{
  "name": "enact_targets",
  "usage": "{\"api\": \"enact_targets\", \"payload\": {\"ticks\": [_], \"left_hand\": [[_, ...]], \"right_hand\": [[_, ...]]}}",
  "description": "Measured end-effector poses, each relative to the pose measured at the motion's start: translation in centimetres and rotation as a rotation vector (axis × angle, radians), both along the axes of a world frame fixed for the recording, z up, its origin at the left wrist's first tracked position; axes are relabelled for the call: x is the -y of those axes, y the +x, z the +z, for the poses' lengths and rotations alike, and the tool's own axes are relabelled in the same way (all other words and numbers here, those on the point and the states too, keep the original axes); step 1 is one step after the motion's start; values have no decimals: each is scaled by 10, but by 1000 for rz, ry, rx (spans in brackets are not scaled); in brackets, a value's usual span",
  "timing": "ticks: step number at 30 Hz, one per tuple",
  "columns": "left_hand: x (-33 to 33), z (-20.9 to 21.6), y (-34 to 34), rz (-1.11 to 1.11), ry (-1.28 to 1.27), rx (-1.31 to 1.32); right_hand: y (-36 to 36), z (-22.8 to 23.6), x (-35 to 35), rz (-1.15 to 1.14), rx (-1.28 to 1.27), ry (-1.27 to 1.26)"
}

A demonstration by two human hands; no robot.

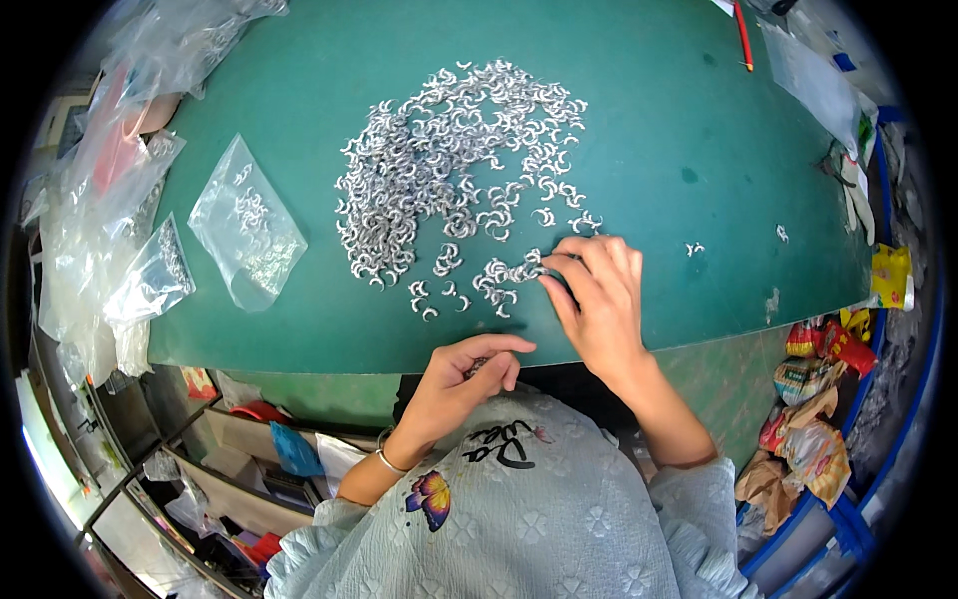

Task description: The person repeatedly picks up small silver metal hooks and a small cylindrical component from a green table, joins them by hand, and places the assembled units into a clear plastic bag. The process is repetitive and focused on manual assembly of small hardware components.

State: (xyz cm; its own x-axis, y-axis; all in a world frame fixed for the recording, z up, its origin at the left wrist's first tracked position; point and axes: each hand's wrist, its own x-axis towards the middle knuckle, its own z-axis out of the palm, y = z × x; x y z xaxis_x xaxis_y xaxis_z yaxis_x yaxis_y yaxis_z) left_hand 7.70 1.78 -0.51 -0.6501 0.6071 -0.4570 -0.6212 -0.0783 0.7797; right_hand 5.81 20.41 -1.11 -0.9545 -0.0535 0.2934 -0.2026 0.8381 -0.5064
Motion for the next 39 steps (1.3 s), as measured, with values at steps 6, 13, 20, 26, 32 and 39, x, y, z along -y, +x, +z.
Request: {"api": "enact_targets", "payload": {"ticks": [6, 13, 20, 26, 32, 39], "left_hand": [[-2, 2, 2, 16, -11, -18], [-6, 7, 2, 253, 0, -168], [-9, 5, 0, 294, -37, -311], [-5, 9, -6, 241, -109, -355], [-8, 7, -8, 234, -95, -346], [-10, 13, -6, 246, -41, -347]], "right_hand": [[1, 1, -1, -8, -26, -149], [27, 22, 10, -15, 776, -1650], [30, 22, 13, -161, 1102, -1930], [33, 23, 10, -114, 1066, -1877], [38, 23, 14, -81, 949, -1804], [36, 24, 8, -79, 1153, -2040]]}}
